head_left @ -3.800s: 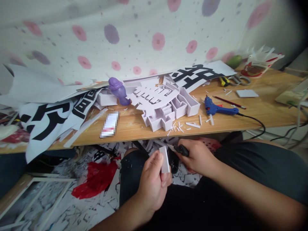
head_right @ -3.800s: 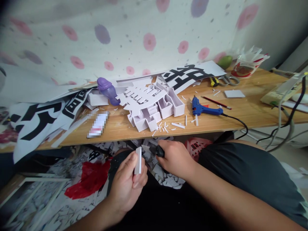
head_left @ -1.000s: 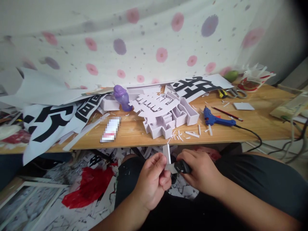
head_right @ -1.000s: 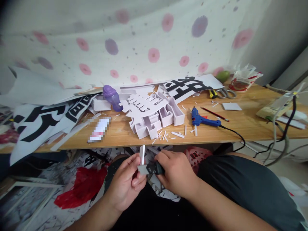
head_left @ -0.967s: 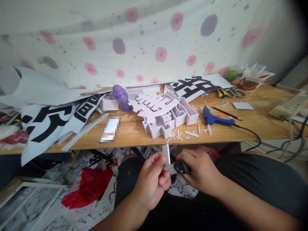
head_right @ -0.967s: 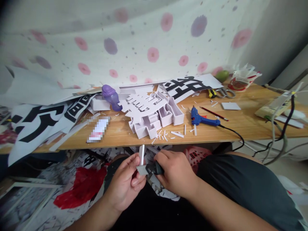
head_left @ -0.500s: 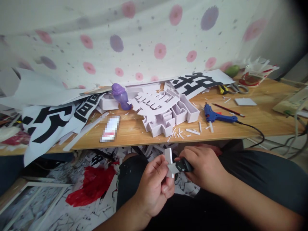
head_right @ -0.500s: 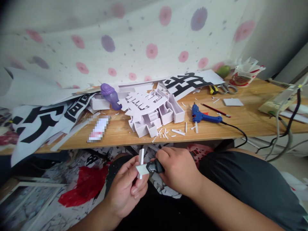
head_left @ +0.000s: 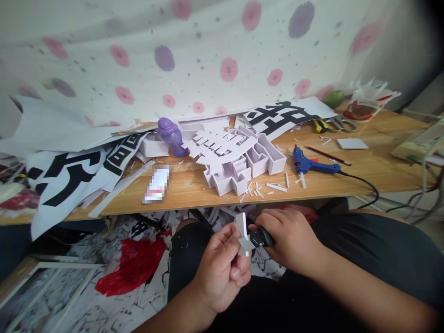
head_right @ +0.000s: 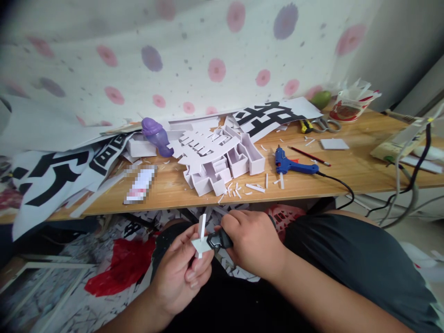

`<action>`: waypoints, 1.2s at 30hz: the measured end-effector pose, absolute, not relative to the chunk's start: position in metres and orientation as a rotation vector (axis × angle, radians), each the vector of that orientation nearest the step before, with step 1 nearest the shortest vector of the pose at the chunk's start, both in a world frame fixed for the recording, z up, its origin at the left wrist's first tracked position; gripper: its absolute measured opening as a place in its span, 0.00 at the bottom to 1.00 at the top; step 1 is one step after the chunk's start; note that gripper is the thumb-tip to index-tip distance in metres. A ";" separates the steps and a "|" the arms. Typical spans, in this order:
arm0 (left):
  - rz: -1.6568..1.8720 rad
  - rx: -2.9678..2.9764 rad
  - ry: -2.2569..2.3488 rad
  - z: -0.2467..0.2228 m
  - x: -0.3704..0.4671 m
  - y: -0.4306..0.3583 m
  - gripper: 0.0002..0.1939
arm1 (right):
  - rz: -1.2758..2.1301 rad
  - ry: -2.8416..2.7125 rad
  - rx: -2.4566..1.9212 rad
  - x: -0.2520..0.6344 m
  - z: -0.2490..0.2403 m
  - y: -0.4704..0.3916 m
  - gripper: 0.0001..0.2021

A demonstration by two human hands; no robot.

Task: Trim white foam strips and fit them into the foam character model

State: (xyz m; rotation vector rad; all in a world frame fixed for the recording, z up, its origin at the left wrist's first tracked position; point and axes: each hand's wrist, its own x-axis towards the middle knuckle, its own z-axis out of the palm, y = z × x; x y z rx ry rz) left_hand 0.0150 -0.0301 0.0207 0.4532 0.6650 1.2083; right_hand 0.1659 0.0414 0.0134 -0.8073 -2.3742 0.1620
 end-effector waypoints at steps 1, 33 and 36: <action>1.209 0.458 0.654 0.020 0.015 -0.031 0.09 | 0.164 -2.367 -0.811 0.166 0.013 0.042 0.09; 1.210 0.484 0.643 0.015 0.010 -0.039 0.12 | 0.458 -2.452 -0.959 0.163 0.014 0.045 0.04; 1.213 0.507 0.618 0.013 0.010 -0.039 0.11 | 0.380 -2.442 -0.970 0.164 0.014 0.045 0.04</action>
